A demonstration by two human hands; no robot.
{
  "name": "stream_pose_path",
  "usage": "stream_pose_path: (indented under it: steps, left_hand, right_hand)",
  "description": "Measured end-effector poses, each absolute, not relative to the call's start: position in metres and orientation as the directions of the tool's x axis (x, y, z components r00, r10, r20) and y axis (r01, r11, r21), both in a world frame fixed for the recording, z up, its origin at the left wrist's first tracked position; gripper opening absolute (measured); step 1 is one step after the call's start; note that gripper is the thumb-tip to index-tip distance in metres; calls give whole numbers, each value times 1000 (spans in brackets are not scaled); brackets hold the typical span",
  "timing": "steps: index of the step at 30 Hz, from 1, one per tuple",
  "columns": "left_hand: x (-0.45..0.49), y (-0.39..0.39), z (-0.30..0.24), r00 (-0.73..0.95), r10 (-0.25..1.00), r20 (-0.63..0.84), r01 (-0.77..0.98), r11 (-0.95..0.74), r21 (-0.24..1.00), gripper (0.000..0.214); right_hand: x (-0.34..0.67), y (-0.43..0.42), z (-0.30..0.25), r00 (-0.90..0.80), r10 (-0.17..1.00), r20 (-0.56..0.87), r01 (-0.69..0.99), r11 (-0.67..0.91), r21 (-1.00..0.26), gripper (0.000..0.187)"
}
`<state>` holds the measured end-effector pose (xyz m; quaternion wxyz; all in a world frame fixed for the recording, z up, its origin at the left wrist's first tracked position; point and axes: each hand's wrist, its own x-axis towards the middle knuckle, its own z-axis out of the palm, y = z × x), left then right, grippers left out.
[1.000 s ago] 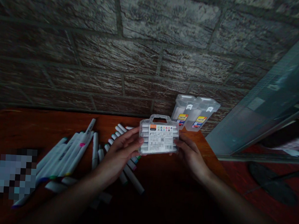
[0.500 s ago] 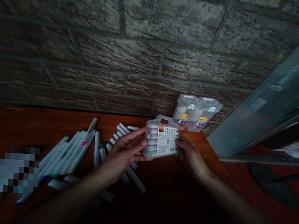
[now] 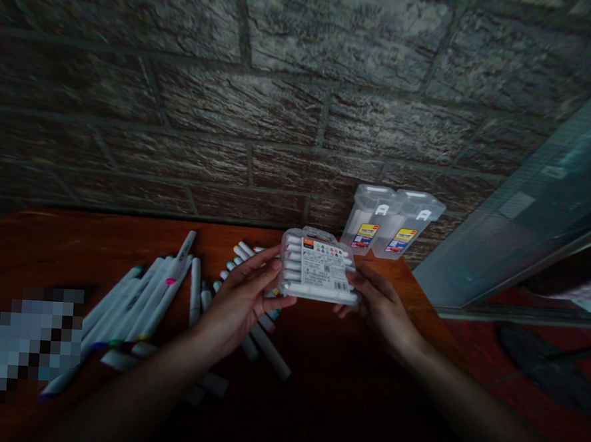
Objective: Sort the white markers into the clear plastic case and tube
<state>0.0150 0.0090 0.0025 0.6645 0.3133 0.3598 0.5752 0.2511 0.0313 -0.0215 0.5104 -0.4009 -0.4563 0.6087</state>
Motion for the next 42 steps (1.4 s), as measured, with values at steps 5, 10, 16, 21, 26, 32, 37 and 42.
stream_pose_path:
  steps: [5,10,16,21,26,32,37,42]
  left_hand:
    - [15,11,3,25,985,-171,-539,157,828,35]
    - [15,14,1,-26,971,-238,-546,186,817,31]
    - [16,18,-1,-63,956,-287,-561,204,802,20]
    - [16,19,-3,-56,957,-283,-566,203,799,20]
    - [15,19,-5,-49,958,-284,-549,212,809,19]
    - [16,19,-4,-56,956,-289,-524,218,823,18]
    - [16,19,-2,-17,954,-298,-499,250,830,17]
    - [15,19,-4,-6,951,-309,-481,268,835,18]
  right_hand:
    - [251,31,-20,-126,992,3,-264,-31,-964,35]
    - [251,31,-21,-112,993,25,-314,-12,-949,38]
    - [253,29,-20,-146,987,62,-352,6,-936,40]
    - [253,27,-17,-168,982,92,-369,24,-929,49]
    - [254,25,-16,-171,977,126,-362,57,-931,59]
    - [254,22,-15,-178,972,151,-301,92,-949,67]
    - [254,21,-14,-182,967,180,-284,124,-951,70]
    - [254,17,-11,-197,958,210,-287,149,-946,75]
